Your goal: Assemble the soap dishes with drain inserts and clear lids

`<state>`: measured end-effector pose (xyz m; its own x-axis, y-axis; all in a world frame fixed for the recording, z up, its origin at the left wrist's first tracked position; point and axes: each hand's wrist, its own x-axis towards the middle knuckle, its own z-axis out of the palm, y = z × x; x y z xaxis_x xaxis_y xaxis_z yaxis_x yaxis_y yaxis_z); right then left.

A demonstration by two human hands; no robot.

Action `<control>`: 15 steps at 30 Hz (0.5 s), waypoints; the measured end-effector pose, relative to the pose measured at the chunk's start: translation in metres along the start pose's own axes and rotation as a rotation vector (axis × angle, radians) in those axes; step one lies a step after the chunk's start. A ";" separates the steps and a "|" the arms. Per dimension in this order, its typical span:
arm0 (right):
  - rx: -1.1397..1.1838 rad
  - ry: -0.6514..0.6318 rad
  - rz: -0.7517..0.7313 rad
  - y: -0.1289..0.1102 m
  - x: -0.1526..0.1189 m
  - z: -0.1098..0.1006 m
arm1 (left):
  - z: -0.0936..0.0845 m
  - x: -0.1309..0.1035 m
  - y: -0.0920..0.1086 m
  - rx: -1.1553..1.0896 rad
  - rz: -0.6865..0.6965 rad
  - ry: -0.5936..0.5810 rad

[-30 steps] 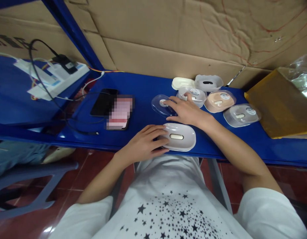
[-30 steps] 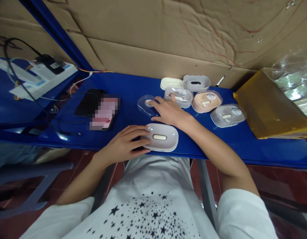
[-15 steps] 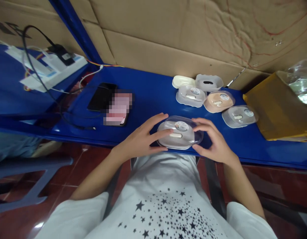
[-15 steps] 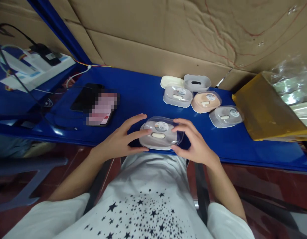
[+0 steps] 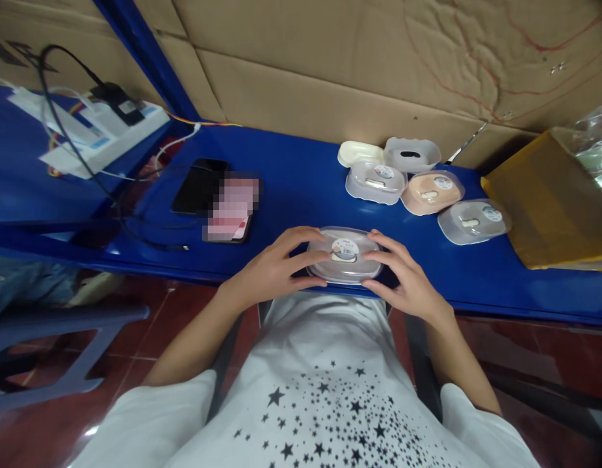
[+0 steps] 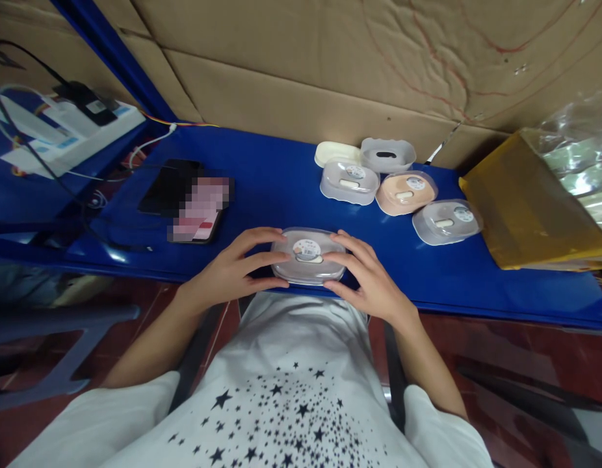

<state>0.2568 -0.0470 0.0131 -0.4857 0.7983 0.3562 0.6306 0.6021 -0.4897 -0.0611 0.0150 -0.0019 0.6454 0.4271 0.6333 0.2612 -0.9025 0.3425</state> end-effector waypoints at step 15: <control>-0.161 0.006 -0.079 0.003 -0.003 0.005 | 0.000 -0.001 -0.002 -0.053 0.018 0.047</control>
<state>0.2573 -0.0472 0.0070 -0.5342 0.7482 0.3936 0.6797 0.6569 -0.3263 -0.0619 0.0160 -0.0032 0.6145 0.4145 0.6712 0.2112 -0.9062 0.3663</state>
